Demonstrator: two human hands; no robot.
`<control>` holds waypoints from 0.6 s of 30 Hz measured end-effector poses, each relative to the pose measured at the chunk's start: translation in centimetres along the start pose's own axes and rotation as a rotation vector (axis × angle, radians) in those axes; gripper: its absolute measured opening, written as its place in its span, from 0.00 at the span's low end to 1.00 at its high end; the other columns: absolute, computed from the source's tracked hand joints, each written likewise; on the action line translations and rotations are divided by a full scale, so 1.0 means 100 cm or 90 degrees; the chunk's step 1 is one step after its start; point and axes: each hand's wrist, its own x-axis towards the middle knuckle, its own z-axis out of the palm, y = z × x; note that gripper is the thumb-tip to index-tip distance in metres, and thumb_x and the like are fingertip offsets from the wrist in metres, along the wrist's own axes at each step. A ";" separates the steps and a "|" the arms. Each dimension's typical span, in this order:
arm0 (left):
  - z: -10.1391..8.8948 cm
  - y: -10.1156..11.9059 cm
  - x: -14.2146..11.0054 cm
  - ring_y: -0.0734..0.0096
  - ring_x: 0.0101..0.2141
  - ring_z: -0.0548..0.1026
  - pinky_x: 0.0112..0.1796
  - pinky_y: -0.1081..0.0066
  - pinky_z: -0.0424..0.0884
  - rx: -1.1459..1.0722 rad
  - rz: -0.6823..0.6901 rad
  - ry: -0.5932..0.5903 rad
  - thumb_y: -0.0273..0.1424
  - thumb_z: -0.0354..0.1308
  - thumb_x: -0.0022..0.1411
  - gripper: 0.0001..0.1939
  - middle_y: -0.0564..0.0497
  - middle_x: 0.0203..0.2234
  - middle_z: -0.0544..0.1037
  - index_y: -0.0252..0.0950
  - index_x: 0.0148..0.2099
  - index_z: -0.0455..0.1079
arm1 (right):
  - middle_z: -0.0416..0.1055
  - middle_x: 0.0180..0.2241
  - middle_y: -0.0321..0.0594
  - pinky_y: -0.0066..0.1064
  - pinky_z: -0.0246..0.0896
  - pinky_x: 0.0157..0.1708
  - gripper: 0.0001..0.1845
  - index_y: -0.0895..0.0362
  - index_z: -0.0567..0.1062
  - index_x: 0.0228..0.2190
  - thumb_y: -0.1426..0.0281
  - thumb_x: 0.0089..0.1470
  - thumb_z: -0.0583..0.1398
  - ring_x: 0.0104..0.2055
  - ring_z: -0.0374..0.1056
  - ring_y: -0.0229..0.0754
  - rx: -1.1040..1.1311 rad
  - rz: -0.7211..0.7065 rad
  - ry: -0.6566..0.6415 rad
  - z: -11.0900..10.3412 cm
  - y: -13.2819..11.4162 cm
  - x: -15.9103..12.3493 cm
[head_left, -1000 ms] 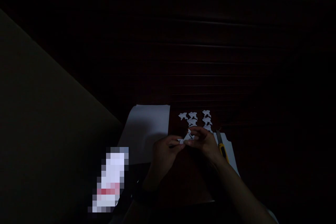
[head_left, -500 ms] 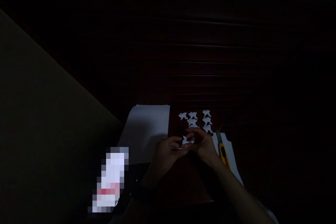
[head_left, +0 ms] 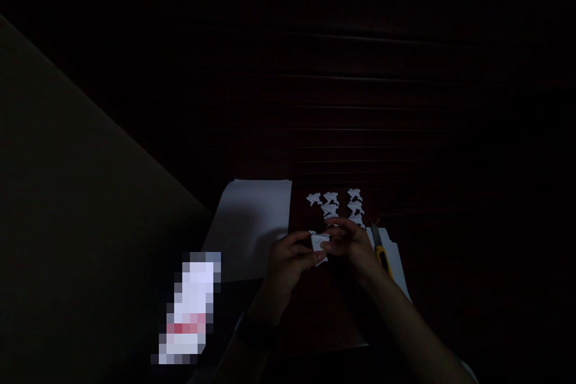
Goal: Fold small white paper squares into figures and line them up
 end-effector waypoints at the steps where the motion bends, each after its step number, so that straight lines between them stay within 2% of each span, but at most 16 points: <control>1: 0.000 -0.001 0.000 0.72 0.20 0.73 0.22 0.74 0.66 -0.003 -0.002 -0.003 0.29 0.69 0.40 0.25 0.53 0.19 0.77 0.32 0.43 0.70 | 0.73 0.30 0.36 0.30 0.63 0.27 0.27 0.53 0.74 0.38 0.76 0.31 0.70 0.26 0.67 0.37 -0.007 -0.002 0.006 0.000 0.000 0.000; 4: -0.001 -0.004 0.002 0.71 0.22 0.74 0.24 0.73 0.67 0.000 -0.005 -0.012 0.30 0.69 0.41 0.27 0.51 0.21 0.78 0.32 0.46 0.70 | 0.73 0.32 0.36 0.28 0.61 0.24 0.26 0.53 0.74 0.38 0.76 0.31 0.70 0.22 0.64 0.33 -0.040 -0.025 0.008 0.000 -0.003 0.000; 7: -0.004 0.000 0.002 0.67 0.27 0.76 0.30 0.71 0.70 0.019 0.021 -0.046 0.31 0.68 0.43 0.28 0.50 0.24 0.79 0.32 0.49 0.68 | 0.73 0.36 0.38 0.28 0.61 0.25 0.24 0.53 0.74 0.37 0.74 0.33 0.70 0.23 0.64 0.33 -0.087 -0.052 -0.016 0.001 -0.005 0.001; 9: -0.006 0.005 0.002 0.66 0.31 0.77 0.32 0.70 0.71 0.027 0.056 -0.065 0.31 0.66 0.45 0.29 0.49 0.28 0.79 0.35 0.52 0.66 | 0.74 0.32 0.37 0.28 0.60 0.25 0.21 0.54 0.75 0.35 0.73 0.34 0.70 0.24 0.64 0.34 -0.137 -0.075 -0.025 0.001 -0.008 0.001; 11: -0.007 0.011 0.000 0.66 0.34 0.77 0.33 0.71 0.72 0.037 0.077 -0.067 0.32 0.64 0.48 0.29 0.48 0.33 0.79 0.38 0.54 0.65 | 0.71 0.25 0.34 0.28 0.57 0.24 0.20 0.53 0.75 0.36 0.72 0.36 0.69 0.23 0.63 0.35 -0.187 -0.086 -0.033 0.001 -0.010 0.000; 14: -0.008 0.014 0.000 0.66 0.36 0.76 0.31 0.71 0.72 0.041 0.051 -0.033 0.37 0.60 0.53 0.21 0.46 0.39 0.77 0.39 0.49 0.70 | 0.68 0.20 0.31 0.27 0.56 0.23 0.20 0.52 0.75 0.39 0.71 0.39 0.68 0.22 0.61 0.36 -0.241 -0.082 -0.064 0.002 -0.014 -0.002; 18: -0.008 0.008 0.003 0.68 0.31 0.75 0.29 0.72 0.72 0.042 0.041 0.011 0.40 0.60 0.53 0.16 0.46 0.33 0.77 0.34 0.40 0.74 | 0.70 0.30 0.35 0.28 0.59 0.26 0.17 0.52 0.75 0.37 0.72 0.41 0.67 0.26 0.64 0.36 -0.267 -0.130 -0.085 0.005 -0.014 -0.003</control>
